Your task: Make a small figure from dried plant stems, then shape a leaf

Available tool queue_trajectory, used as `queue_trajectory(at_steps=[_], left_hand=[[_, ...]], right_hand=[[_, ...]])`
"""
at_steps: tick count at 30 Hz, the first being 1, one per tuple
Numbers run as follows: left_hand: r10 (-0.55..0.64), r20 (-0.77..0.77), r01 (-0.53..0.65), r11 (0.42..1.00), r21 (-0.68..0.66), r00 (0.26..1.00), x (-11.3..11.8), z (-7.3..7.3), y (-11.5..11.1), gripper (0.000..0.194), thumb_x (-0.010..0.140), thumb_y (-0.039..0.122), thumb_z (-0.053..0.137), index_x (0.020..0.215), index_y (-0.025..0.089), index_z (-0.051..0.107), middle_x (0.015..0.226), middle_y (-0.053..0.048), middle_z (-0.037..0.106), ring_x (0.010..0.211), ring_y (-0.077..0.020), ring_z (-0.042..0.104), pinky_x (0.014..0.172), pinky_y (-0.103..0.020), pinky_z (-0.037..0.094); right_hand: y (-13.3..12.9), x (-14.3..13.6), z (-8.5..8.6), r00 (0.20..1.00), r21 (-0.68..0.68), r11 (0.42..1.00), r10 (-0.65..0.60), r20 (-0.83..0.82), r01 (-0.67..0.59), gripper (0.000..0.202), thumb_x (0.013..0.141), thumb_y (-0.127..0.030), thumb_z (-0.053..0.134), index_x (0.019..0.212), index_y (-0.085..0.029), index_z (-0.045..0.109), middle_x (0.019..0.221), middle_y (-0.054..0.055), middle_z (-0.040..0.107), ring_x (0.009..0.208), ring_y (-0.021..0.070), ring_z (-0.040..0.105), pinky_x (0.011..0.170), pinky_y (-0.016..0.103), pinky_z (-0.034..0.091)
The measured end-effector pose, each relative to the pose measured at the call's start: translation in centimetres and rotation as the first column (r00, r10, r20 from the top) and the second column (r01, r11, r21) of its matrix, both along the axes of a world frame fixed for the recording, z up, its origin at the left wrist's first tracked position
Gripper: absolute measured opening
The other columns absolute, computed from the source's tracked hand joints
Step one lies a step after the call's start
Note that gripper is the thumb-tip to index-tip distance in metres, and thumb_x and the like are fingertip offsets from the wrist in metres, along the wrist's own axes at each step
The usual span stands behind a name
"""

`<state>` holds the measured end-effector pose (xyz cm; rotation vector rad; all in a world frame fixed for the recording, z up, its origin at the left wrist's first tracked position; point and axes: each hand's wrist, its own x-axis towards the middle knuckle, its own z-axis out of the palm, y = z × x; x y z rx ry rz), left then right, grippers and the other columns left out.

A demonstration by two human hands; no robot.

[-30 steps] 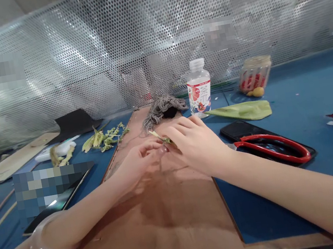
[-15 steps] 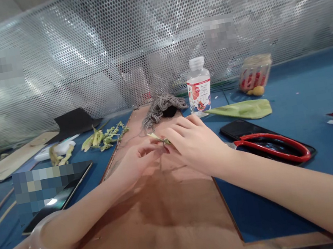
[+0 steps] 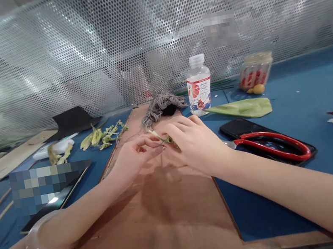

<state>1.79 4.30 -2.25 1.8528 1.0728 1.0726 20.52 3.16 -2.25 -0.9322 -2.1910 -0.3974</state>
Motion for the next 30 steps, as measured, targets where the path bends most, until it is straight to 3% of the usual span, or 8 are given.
queue_trajectory(at_steps=[5,11,15,17,25,30], left_hand=[[-0.040,0.104,0.037,0.999,0.027,0.994,-0.1,-0.1,-0.1,0.017,0.069,0.029,0.073,0.073,0.016,0.064,0.084,-0.004,0.069,0.082,-0.0172,0.063,0.078,-0.032,0.047],[0.047,0.105,-0.057,0.994,0.094,0.993,0.1,0.5,-0.8,0.022,0.067,0.030,0.074,0.066,0.017,0.057,0.073,0.000,0.066,0.072,-0.0142,0.061,0.071,-0.029,0.049],[-0.010,0.077,0.001,0.992,0.125,0.997,0.1,0.6,-0.9,0.004,0.072,0.018,0.067,0.073,0.018,0.064,0.081,-0.002,0.069,0.077,-0.0148,0.062,0.074,-0.029,0.050],[-0.067,0.058,0.059,0.989,0.134,0.996,0.0,0.6,-0.8,0.005,0.074,0.015,0.064,0.076,0.018,0.067,0.084,-0.003,0.070,0.081,-0.0157,0.063,0.077,-0.030,0.050],[-0.019,-0.002,0.019,0.994,0.105,1.000,-0.1,0.7,-0.6,0.016,0.073,0.029,0.069,0.085,0.018,0.072,0.092,-0.004,0.073,0.086,-0.0192,0.066,0.081,-0.032,0.050],[-0.025,-0.079,0.034,0.993,0.114,0.997,-0.1,1.1,-0.7,0.019,0.080,0.032,0.062,0.084,0.018,0.072,0.093,-0.005,0.073,0.088,-0.0194,0.065,0.081,-0.032,0.049]], right_hand=[[0.2,-0.1,-0.1,0.999,-0.061,0.998,0.019,-0.041,-0.021,0.013,0.083,-0.017,0.056,0.096,-0.018,0.055,0.095,0.005,0.068,0.089,0.0221,0.057,0.076,0.035,0.039],[0.2,-0.2,0.0,0.996,-0.131,0.991,0.008,-0.088,-0.020,0.013,0.084,-0.020,0.055,0.096,-0.020,0.055,0.091,0.005,0.068,0.087,0.0224,0.057,0.075,0.035,0.040],[0.1,-0.3,0.0,0.995,-0.150,0.988,0.004,-0.097,-0.019,0.013,0.083,-0.020,0.055,0.096,-0.020,0.056,0.090,0.005,0.068,0.086,0.0222,0.057,0.075,0.035,0.040],[0.1,-0.3,0.1,0.995,-0.168,0.986,-0.002,-0.103,-0.015,0.014,0.082,-0.019,0.055,0.096,-0.021,0.057,0.089,0.004,0.068,0.085,0.0219,0.057,0.076,0.035,0.040],[0.3,-0.2,0.1,0.990,-0.180,0.983,-0.009,-0.143,-0.017,0.015,0.081,-0.017,0.057,0.095,-0.020,0.057,0.087,0.004,0.067,0.085,0.0215,0.057,0.075,0.035,0.041],[0.4,0.0,0.0,0.991,-0.173,0.985,-0.009,-0.136,-0.014,0.015,0.081,-0.018,0.057,0.096,-0.019,0.056,0.087,0.005,0.068,0.084,0.0219,0.058,0.077,0.036,0.042]])
